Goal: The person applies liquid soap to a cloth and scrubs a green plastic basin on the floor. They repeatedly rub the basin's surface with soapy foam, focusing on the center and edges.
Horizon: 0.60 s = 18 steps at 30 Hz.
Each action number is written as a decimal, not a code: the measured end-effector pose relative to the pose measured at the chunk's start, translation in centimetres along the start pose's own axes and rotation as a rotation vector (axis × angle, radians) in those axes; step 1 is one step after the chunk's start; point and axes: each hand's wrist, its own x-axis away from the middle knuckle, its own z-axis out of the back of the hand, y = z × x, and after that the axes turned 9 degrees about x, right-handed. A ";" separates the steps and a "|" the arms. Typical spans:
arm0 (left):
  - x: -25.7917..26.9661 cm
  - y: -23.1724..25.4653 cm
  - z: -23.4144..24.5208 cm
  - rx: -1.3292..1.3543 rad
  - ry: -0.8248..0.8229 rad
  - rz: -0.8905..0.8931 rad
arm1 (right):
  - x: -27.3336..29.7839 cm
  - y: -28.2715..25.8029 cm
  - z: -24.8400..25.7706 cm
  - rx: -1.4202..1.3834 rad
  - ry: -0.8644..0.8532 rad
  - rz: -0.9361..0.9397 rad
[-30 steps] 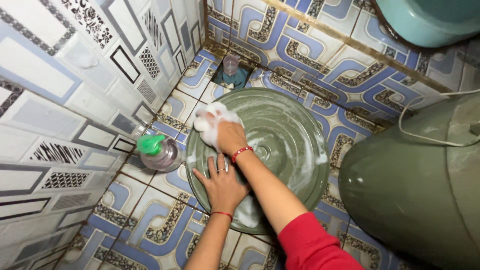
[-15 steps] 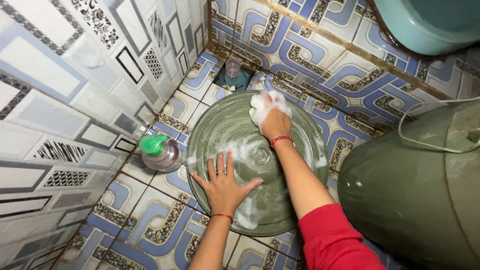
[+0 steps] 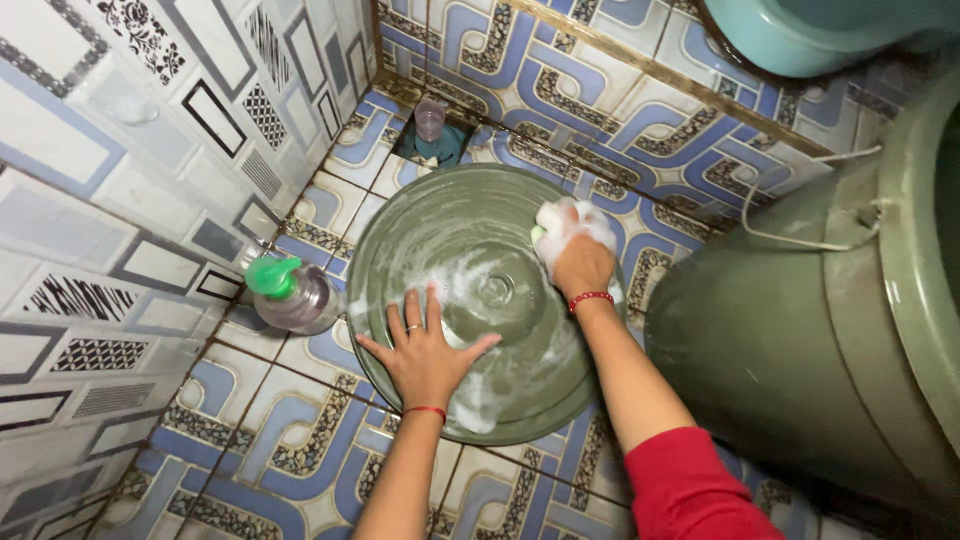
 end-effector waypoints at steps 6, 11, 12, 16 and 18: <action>0.2 0.2 0.3 -0.022 -0.022 -0.004 | 3.9 1.3 2.7 0.048 0.046 0.053; 0.1 0.2 0.5 -0.065 -0.024 -0.051 | 6.9 0.4 5.1 0.044 -0.001 -0.096; 0.0 0.2 0.5 -0.075 -0.025 -0.062 | 7.4 0.2 5.3 0.060 0.002 -0.113; -0.1 0.2 0.7 -0.071 -0.047 -0.068 | 7.9 0.3 3.9 -0.046 -0.028 -0.186; -0.2 0.1 0.6 -0.072 -0.048 -0.078 | 7.6 0.7 2.2 -0.214 -0.270 -0.445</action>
